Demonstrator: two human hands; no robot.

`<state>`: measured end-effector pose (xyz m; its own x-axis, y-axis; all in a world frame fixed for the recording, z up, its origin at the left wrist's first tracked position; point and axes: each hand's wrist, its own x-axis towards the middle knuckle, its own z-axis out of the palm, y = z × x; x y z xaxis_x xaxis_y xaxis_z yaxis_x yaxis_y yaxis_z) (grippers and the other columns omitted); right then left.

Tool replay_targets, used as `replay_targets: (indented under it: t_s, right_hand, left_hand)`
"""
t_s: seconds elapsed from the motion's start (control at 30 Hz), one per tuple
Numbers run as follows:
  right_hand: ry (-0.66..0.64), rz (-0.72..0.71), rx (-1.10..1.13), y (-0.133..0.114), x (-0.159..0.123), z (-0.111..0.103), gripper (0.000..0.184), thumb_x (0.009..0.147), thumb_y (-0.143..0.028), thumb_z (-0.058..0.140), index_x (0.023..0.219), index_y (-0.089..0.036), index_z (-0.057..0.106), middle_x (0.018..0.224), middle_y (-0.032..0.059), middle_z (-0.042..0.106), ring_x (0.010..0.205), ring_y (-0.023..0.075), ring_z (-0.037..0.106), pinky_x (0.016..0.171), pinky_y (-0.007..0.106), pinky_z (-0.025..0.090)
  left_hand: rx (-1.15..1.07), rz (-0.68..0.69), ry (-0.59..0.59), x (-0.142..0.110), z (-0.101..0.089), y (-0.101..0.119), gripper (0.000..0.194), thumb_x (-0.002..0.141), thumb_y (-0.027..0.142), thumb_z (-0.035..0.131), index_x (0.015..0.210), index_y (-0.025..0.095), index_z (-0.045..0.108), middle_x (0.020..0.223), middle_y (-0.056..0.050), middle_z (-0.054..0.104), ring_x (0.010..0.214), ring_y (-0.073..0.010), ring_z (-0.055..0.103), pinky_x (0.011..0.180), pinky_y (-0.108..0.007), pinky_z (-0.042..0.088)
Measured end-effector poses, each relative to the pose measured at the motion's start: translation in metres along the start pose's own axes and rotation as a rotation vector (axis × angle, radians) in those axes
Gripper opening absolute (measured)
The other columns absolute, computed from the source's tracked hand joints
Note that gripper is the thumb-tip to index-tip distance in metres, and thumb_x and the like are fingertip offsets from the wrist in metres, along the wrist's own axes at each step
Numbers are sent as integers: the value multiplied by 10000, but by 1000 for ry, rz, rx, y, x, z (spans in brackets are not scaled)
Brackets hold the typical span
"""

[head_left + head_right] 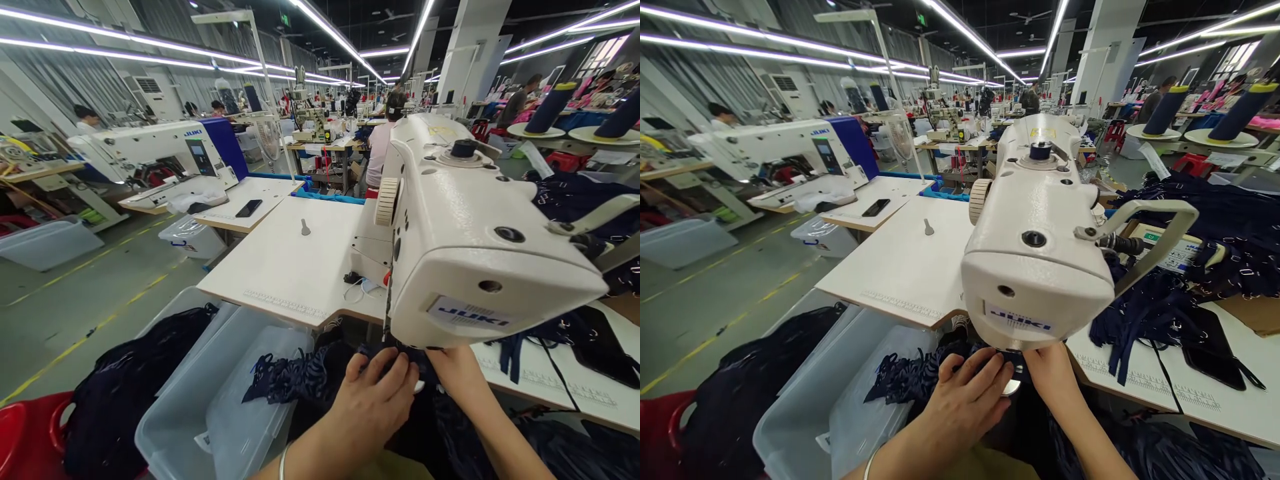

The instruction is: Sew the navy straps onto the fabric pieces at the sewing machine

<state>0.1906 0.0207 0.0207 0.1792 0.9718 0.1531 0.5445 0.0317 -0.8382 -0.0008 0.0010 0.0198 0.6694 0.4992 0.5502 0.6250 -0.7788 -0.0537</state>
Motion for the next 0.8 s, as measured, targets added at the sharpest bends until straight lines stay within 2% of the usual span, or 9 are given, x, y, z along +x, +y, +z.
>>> replay_targets:
  t_s: [0.1,0.17,0.3,0.47,0.6,0.8]
  right_hand:
    - [91,-78,-37,6,5,3,270,788,-284,485,900,-207,718,960,90,747,1040,321,643,938,476,480]
    - [119,-117,-72,9,8,5,256,794,-290,491,908,-222,711,969,88,745,1075,320,625,970,487,456]
    - [149,-157,-130,6,15,5,223,791,-355,488,738,-257,680,783,85,744,1027,332,637,961,499,451]
    - [131,-159,-141,-1,21,5,287,768,-399,456,529,-288,570,556,73,679,869,335,677,823,484,519]
    - [118,-152,-138,-2,22,2,273,755,-390,458,513,-301,550,501,57,650,820,324,679,767,459,536]
    - [136,-124,-103,5,19,5,266,759,-419,482,563,-285,602,535,68,673,803,333,670,750,466,534]
  left_hand:
    - [-1,-12,-12,4,-1,-1,340,947,386,534,1235,211,576,1188,-25,619,1178,-195,508,906,-316,331]
    - [-11,-21,-10,5,-1,-2,343,953,382,512,1239,200,571,1177,-34,621,1189,-202,498,915,-321,317]
    - [-36,-35,-3,6,1,-1,354,953,369,483,1247,187,562,1183,-29,622,1201,-202,482,924,-338,300]
    - [-40,-56,-15,7,1,1,368,948,370,483,1263,193,553,1220,-23,612,1212,-198,468,926,-346,305]
    - [-38,-61,-31,8,-2,1,384,951,379,476,1277,187,547,1251,-18,601,1212,-194,461,933,-350,299]
    - [-45,-72,-35,10,-2,2,391,939,367,486,1281,187,543,1253,-9,597,1208,-191,466,927,-340,317]
